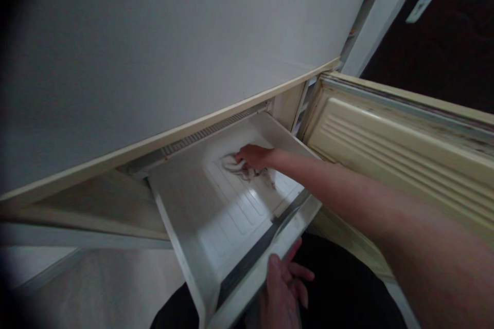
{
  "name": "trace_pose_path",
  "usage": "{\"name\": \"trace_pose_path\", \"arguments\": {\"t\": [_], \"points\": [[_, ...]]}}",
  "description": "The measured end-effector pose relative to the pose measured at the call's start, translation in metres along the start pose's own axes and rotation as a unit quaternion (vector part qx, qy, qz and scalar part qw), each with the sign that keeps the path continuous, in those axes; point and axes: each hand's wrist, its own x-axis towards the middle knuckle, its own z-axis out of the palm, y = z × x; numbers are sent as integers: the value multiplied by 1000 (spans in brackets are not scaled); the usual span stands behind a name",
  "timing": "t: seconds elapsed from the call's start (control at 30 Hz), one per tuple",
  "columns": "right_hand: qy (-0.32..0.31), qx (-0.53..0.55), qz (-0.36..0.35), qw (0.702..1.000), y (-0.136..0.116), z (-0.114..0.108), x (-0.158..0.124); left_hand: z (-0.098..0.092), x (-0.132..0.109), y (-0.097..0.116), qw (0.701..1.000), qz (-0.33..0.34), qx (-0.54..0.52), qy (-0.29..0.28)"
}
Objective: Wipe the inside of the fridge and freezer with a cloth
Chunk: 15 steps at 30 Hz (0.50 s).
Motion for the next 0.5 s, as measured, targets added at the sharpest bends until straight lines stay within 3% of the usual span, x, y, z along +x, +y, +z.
{"name": "trace_pose_path", "arguments": {"t": [0.17,0.27,0.33,0.37,0.43,0.5], "points": [[-253,33,-2,967,-24,16,-72,3,2,1,999,6,-40,3],[-341,38,-3,939,-37,22,-96,5,1,3,998,14,-54,16],[-308,-21,-2,951,-39,16,-97,6,1,4,998,11,-55,18],[-251,-62,4,966,-37,10,-92,6,1,4,998,10,-56,17],[-90,-135,48,986,-30,-5,-72,6,1,5,998,8,-58,13],[55,-160,115,979,-17,-20,-42,5,2,5,998,3,-57,7]]}}
